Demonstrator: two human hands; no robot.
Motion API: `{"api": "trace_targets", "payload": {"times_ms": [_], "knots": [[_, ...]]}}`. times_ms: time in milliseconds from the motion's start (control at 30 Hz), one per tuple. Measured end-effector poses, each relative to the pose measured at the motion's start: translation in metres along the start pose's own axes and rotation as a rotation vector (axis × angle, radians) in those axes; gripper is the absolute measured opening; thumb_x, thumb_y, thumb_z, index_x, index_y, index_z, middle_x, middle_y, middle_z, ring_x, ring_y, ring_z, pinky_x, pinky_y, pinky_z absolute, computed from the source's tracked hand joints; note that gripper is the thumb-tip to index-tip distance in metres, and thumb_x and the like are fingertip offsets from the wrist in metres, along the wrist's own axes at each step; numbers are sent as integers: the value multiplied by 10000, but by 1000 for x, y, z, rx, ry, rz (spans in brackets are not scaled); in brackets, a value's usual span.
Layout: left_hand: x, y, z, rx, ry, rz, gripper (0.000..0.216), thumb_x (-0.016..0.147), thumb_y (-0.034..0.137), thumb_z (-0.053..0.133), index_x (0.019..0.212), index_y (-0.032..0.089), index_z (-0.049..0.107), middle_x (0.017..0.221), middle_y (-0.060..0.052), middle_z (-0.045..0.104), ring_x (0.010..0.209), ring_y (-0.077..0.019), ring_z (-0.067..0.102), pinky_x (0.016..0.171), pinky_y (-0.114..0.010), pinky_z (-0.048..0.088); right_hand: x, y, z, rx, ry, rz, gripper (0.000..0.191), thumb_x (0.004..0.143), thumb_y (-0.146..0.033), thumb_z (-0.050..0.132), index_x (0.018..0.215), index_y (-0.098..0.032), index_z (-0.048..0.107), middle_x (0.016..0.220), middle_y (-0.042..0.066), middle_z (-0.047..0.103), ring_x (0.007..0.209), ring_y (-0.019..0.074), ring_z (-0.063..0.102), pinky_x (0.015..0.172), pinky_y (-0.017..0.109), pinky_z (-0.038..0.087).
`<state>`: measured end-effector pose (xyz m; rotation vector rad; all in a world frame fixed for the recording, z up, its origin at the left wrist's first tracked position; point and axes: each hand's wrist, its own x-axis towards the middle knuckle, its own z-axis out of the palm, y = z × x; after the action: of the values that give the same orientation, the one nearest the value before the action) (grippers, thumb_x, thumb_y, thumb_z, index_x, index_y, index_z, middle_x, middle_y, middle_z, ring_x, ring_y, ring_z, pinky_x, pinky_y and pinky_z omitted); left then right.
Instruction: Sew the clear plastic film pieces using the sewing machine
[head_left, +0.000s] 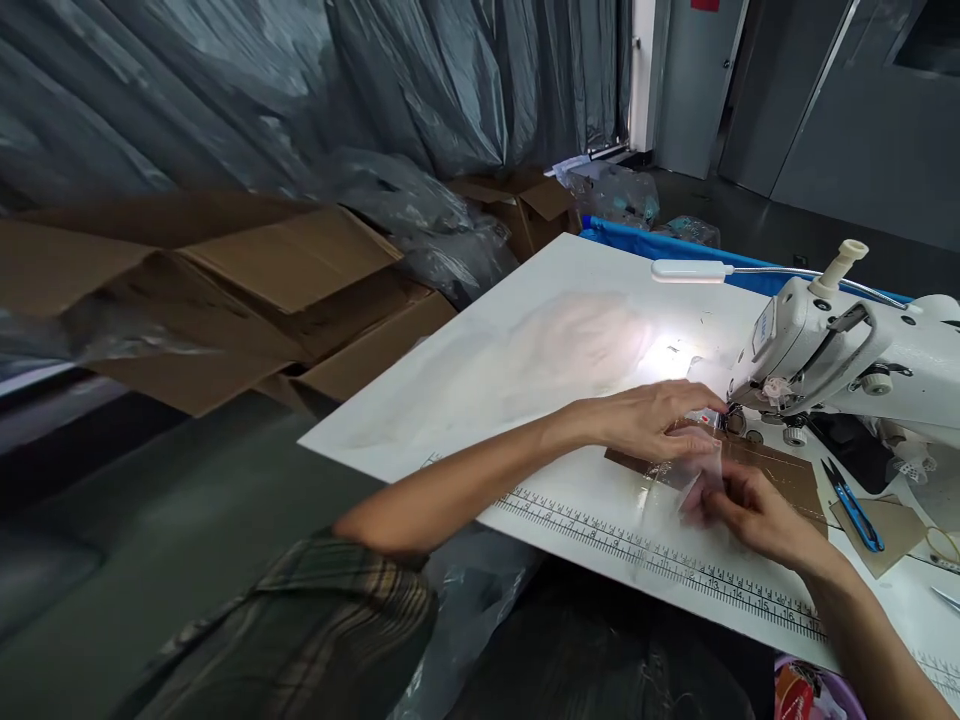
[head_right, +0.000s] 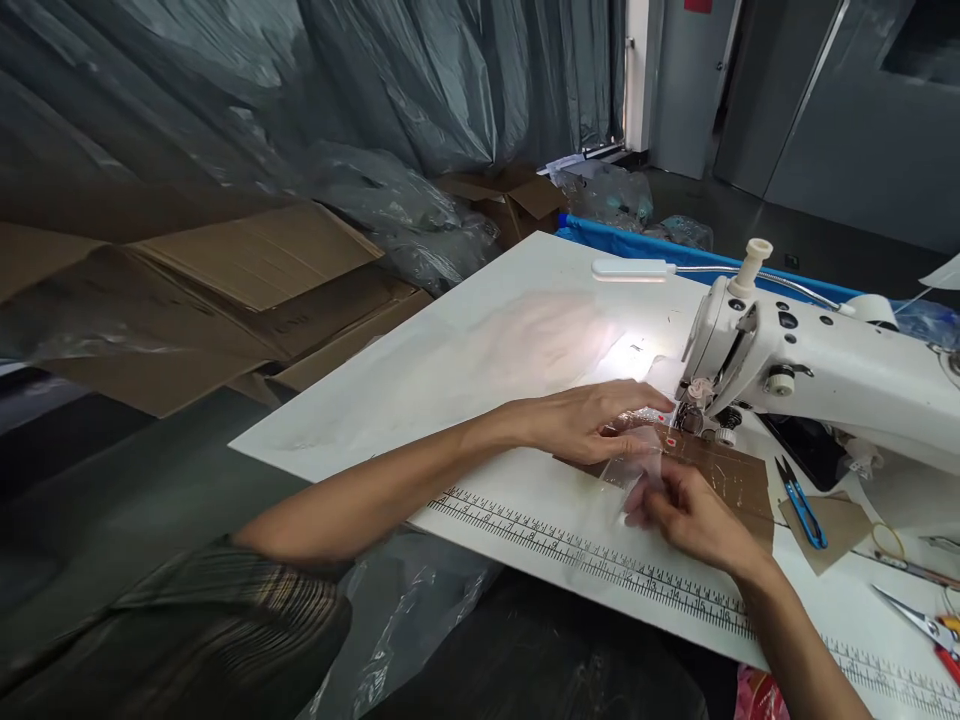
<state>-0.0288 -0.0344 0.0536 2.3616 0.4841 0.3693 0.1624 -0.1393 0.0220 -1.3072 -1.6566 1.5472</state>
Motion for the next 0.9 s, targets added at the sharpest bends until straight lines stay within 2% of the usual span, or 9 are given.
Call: {"api": "trace_targets", "payload": {"times_ms": [67,133,200,267,367,500,567,767,900], "knots": [[6,-8,3,-146,-155,20,363,917,294,587,1265,193,564,1217,-84,658,1078,-180,616,889,-293,480,-4,0,-2,-51,-91,-12,195,868,-360,562,815,-203,666,775,42,696,724,174,632,706,327,526],[8,-11,6,-227,-271,-22,298,914,305,582,1186,192,624,957,-29,710,843,-133,638,741,-235,474,-8,0,-4,-60,-128,5,217,870,-380,552,814,-196,653,763,40,683,708,168,615,675,310,506],[8,-12,6,-225,-294,-96,240,904,322,589,1073,174,673,683,27,637,621,-99,558,609,-208,415,-9,1,-7,-108,-40,41,237,849,-422,579,872,-194,640,741,23,653,643,150,572,596,282,464],[10,-13,0,-151,-285,-168,225,891,337,605,1006,164,691,584,50,569,531,-89,493,553,-206,363,-7,2,-10,-205,138,51,292,808,-428,626,983,-195,620,759,14,638,615,143,546,560,274,436],[22,-17,-16,91,-241,-225,266,866,387,651,981,154,706,642,19,622,568,-109,534,563,-219,342,1,3,-12,-307,301,20,319,797,-419,615,1023,-194,612,732,14,625,630,162,562,572,290,448],[51,-34,-29,402,-45,-169,289,976,340,493,1129,182,682,1083,-62,685,857,-148,631,713,-230,396,9,10,-13,-292,310,49,343,839,-506,552,941,-195,653,627,1,568,561,159,539,501,283,423],[64,-46,-28,553,-38,-202,283,991,320,466,1131,197,678,1189,-71,651,938,-166,628,757,-242,403,8,17,-13,-244,332,68,408,837,-570,560,960,-195,662,620,1,570,538,156,542,469,275,412],[70,-69,-27,721,7,-360,247,782,1,492,887,69,706,1031,-196,662,888,-266,624,714,-322,383,7,31,-13,-53,355,88,561,789,-707,598,986,-186,657,711,40,654,532,157,595,463,283,466],[58,-72,-28,741,37,-331,299,739,-35,476,884,80,711,967,-190,668,873,-256,615,747,-341,363,8,31,-12,11,348,105,512,790,-677,634,973,-199,660,728,36,659,511,136,563,471,284,481]]}}
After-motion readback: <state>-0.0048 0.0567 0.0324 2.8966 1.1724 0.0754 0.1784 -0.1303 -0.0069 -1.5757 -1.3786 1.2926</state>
